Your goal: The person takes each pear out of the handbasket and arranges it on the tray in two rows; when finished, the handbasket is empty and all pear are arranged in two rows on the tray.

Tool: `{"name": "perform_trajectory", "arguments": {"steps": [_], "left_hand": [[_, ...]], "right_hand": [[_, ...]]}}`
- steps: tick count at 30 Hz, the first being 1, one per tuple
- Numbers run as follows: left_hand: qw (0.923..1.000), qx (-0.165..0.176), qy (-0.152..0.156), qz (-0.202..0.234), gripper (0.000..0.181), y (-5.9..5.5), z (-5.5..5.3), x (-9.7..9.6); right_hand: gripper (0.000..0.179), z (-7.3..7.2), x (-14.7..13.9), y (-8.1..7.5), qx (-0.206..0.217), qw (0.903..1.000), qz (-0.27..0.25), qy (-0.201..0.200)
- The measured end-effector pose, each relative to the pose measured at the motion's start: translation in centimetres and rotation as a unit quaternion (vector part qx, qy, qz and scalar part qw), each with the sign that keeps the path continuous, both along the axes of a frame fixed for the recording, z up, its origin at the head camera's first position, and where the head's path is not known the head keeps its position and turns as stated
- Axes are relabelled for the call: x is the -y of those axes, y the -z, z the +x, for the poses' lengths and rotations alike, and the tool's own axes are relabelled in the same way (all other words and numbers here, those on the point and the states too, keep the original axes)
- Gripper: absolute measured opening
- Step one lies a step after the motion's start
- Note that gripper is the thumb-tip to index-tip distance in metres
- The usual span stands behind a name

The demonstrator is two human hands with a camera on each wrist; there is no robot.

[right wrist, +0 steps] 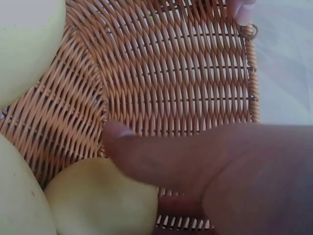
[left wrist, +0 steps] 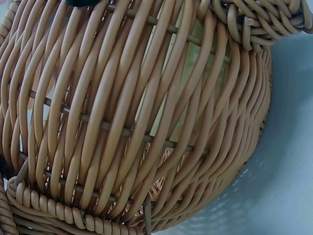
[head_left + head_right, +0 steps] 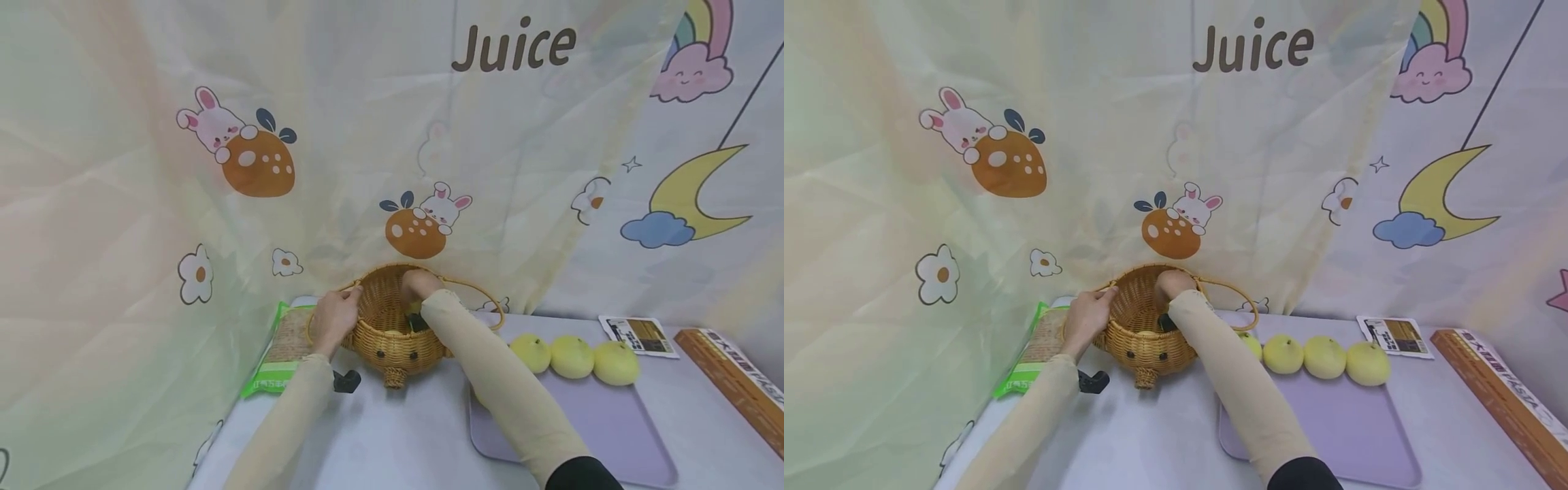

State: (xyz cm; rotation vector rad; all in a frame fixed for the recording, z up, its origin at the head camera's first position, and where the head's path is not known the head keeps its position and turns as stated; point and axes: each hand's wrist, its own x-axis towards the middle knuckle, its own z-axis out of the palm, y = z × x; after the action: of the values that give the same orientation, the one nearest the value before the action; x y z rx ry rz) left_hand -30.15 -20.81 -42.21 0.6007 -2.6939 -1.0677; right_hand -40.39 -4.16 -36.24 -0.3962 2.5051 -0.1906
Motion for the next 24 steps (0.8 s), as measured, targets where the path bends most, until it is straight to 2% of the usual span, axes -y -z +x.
{"name": "perform_trajectory", "arguments": {"steps": [5,11,17,19,24], "left_hand": [[1.0,0.002,0.001,0.001,0.05,0.0,0.1,-0.1],[1.0,-0.008,-0.001,0.001,0.051,0.0,0.0,-0.1],[1.0,-0.006,-0.005,0.002,0.052,0.1,0.1,-0.2],[0.9999,-0.01,-0.008,0.002,0.052,0.1,0.1,-0.3],[0.9999,-0.01,-0.011,0.0,0.052,0.1,0.2,-0.3]], "right_hand": [[0.005,0.0,-0.1,0.8,-0.03,0.9994,0.012,-0.016],[0.019,0.2,-0.1,1.6,-0.067,0.9975,0.008,-0.02],[0.012,0.4,-0.2,1.7,-0.065,0.9977,-0.019,-0.001],[0.021,0.4,-0.3,1.6,-0.059,0.9976,-0.036,0.007],[0.056,0.3,-0.2,1.3,-0.041,0.9974,-0.059,0.011]]}}
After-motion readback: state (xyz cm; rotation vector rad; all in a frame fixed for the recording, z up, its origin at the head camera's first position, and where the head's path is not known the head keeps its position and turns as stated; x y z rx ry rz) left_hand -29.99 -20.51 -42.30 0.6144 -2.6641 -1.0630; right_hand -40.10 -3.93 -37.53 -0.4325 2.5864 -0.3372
